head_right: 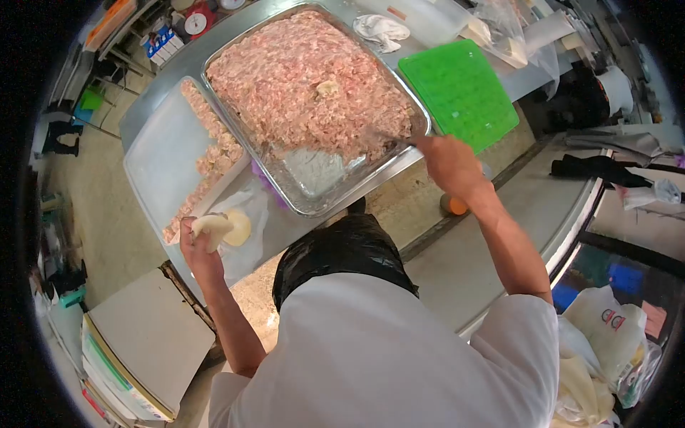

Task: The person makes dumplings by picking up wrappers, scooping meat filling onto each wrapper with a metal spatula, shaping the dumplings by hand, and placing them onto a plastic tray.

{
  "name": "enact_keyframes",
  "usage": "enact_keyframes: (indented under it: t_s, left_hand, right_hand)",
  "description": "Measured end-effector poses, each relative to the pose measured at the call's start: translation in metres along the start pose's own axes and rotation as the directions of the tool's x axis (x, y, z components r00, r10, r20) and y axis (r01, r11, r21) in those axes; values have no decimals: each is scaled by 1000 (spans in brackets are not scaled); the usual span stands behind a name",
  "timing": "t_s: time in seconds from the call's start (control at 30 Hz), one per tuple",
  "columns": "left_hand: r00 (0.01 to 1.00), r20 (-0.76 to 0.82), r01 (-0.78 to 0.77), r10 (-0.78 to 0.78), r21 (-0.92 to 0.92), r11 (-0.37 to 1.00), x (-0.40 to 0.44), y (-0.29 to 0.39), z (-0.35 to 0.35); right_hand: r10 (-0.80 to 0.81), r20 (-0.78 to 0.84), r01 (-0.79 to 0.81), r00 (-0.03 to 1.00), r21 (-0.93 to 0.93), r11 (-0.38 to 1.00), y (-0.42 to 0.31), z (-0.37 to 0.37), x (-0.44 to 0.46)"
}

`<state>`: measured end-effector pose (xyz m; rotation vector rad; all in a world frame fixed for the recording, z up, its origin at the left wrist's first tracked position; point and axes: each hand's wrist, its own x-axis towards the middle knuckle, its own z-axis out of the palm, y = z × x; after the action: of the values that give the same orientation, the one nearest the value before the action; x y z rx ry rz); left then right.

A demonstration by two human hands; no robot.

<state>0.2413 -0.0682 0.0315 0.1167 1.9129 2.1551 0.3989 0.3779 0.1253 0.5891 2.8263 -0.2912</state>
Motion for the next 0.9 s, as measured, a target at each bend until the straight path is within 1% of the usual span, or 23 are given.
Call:
enact_keyframes:
  t_s: [0.03, 0.07, 0.17, 0.27, 0.3, 0.33, 0.37, 0.4, 0.43, 0.5, 0.57, 0.6, 0.67, 0.7, 0.73, 0.77, 0.8, 0.83, 0.87, 0.9]
  left_hand:
    - [996, 4, 91, -93, -228, 970, 2, -3, 2]
    - [983, 28, 175, -182, -444, 879, 3, -6, 5]
    - [893, -9, 353, -450, -606, 713, 1, -10, 22]
    - [911, -12, 333, -412, -569, 752, -7, -16, 43]
    - [918, -11, 338, -396, -497, 799, -8, -14, 47]
    - [943, -59, 298, -328, -289, 910, -10, -14, 49]
    - [965, -89, 242, -247, -66, 968, -12, -15, 51]
    - [982, -101, 174, -159, 162, 971, -13, -12, 55]
    - [996, -65, 78, -63, 267, 960, -14, -6, 57]
    - [993, 32, -117, 115, 457, 882, -19, 8, 63]
    - [971, 87, -241, 224, 378, 894, -20, 11, 67]
    - [953, 112, -303, 281, 337, 891, -18, 12, 68]
    - [987, -35, -148, 156, 171, 974, -6, 5, 69]
    - [992, -96, -75, 83, 77, 994, 2, 6, 73]
    - [990, -98, 85, -100, -145, 986, 10, 7, 79]
    - [958, -59, 242, -280, -356, 903, 16, 9, 87]
    - [897, 16, 379, -441, -541, 751, 19, 11, 94]
    - [902, 83, 396, -424, -551, 734, 20, 4, 97]
    - [904, 97, 395, -416, -557, 730, 21, 0, 100]
    - [906, 107, 394, -409, -564, 726, 21, -4, 104]
  right_hand:
    - [12, -83, -13, 997, -11, 1000, 11, 3, 5]
    - [22, -166, -26, 986, -23, 999, 20, 5, 12]
    - [92, -270, -100, 958, -14, 995, 34, 8, 37]
    - [83, -191, -106, 978, -116, 988, 29, 20, 63]
    - [68, -155, -87, 986, -123, 989, 22, 20, 64]
    - [51, -120, -66, 991, -129, 989, 12, 17, 64]
    - [32, -87, -44, 996, -136, 990, 6, 15, 64]
    - [16, -92, -26, 996, -108, 994, 4, 15, 60]
    - [-1, -98, -7, 995, -81, 997, 1, 16, 54]
    - [-21, -92, 16, 996, -61, 998, 0, 18, 51]
    - [-28, -73, 23, 997, -70, 997, 0, 27, 51]
    - [-44, -82, 41, 996, -45, 998, 1, 31, 50]
    - [-74, -105, 74, 992, 4, 997, 4, 35, 46]
    - [-101, -101, 113, 990, 123, 986, 1, 36, 44]
    - [-128, -99, 149, 987, 239, 959, -4, 37, 39]
    - [-156, -97, 180, 983, 352, 918, -7, 39, 34]
    - [-158, -63, 169, 985, 433, 886, -7, 43, 31]
    - [-164, -33, 158, 986, 509, 846, -8, 48, 30]
    - [-178, -3, 146, 984, 581, 800, -10, 51, 30]
    - [-112, 117, -1, 987, 692, 722, -12, 45, 25]
